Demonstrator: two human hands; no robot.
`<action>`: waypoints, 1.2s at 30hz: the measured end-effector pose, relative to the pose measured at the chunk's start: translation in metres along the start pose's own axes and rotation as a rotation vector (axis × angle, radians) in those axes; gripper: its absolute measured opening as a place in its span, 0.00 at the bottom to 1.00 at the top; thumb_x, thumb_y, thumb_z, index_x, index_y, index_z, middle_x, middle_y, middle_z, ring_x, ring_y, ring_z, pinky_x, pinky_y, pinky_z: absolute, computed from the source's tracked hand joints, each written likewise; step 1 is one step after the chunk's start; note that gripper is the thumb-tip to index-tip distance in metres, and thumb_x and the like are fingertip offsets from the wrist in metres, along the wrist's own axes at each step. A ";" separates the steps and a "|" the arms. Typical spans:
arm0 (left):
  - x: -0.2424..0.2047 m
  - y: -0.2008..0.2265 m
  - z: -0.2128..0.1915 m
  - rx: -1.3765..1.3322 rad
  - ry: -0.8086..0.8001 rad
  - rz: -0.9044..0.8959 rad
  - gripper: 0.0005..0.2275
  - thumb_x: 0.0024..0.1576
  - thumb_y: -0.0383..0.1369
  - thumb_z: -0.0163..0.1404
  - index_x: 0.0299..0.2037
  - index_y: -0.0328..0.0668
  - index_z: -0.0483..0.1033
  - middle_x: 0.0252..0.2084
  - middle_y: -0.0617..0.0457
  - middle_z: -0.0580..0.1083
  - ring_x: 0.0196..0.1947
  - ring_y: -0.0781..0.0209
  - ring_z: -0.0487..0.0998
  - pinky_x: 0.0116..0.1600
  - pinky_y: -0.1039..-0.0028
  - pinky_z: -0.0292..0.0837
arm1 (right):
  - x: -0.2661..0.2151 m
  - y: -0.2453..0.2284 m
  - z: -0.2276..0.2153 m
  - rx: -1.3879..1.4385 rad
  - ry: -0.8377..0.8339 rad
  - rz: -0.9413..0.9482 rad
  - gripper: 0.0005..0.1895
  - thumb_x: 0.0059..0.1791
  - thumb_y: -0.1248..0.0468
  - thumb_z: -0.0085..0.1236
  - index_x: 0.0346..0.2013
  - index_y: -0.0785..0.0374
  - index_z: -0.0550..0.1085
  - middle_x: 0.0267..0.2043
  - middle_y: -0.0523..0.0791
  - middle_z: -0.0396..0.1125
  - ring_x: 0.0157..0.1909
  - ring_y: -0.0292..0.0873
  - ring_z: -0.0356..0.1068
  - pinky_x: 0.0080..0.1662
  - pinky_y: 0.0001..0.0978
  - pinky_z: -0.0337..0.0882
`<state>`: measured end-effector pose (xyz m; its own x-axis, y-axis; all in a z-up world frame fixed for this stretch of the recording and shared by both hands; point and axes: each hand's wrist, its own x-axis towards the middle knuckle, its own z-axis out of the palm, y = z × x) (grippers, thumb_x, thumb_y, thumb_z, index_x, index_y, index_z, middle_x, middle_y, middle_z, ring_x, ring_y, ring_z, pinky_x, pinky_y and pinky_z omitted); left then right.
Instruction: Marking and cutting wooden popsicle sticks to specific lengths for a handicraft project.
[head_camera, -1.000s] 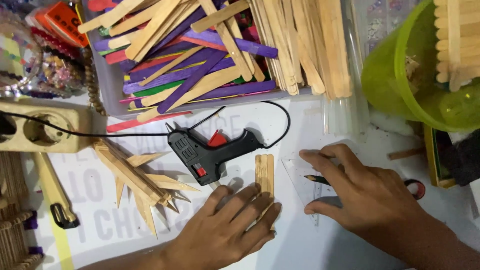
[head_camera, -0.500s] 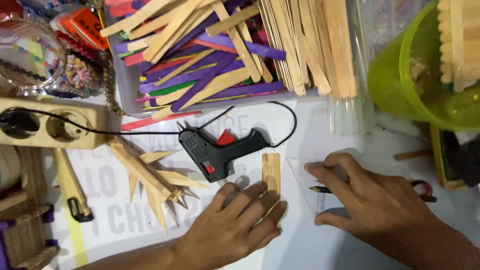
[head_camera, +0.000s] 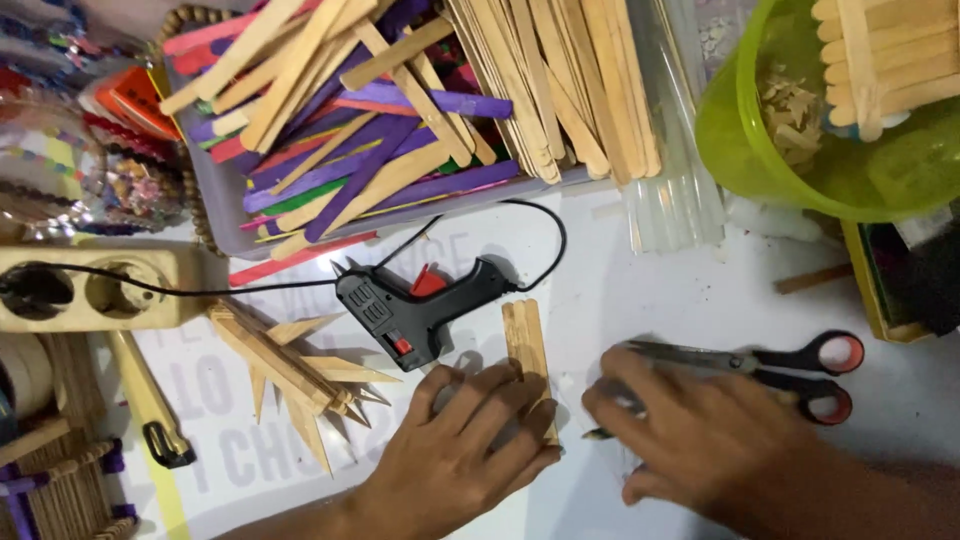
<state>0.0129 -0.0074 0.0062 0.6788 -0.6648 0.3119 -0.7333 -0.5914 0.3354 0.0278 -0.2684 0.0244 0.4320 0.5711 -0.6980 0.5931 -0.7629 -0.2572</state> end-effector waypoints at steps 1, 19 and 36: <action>0.000 -0.001 0.000 -0.003 -0.008 0.008 0.13 0.65 0.44 0.58 0.47 0.46 0.74 0.51 0.51 0.75 0.53 0.54 0.78 0.49 0.60 0.67 | -0.002 -0.004 0.004 -0.143 0.258 -0.094 0.43 0.38 0.31 0.72 0.56 0.45 0.64 0.58 0.42 0.56 0.35 0.45 0.74 0.21 0.45 0.78; -0.003 0.004 -0.002 0.035 -0.007 0.009 0.13 0.63 0.43 0.60 0.47 0.46 0.74 0.51 0.51 0.74 0.53 0.52 0.77 0.51 0.57 0.67 | -0.029 -0.040 0.116 0.028 0.547 -0.426 0.14 0.56 0.55 0.53 0.53 0.56 0.71 0.53 0.53 0.67 0.25 0.45 0.71 0.27 0.41 0.76; 0.009 -0.005 -0.074 0.010 0.219 0.017 0.03 0.61 0.28 0.57 0.36 0.43 0.78 0.36 0.52 0.79 0.37 0.57 0.82 0.43 0.69 0.66 | -0.056 0.024 -0.001 0.052 0.856 -0.071 0.04 0.46 0.54 0.65 0.32 0.46 0.79 0.18 0.35 0.66 0.18 0.36 0.65 0.25 0.38 0.61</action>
<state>0.0255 0.0239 0.0728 0.6576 -0.5605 0.5034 -0.7444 -0.5862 0.3199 0.0189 -0.3183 0.0578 0.7713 0.6337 0.0597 0.6151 -0.7179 -0.3259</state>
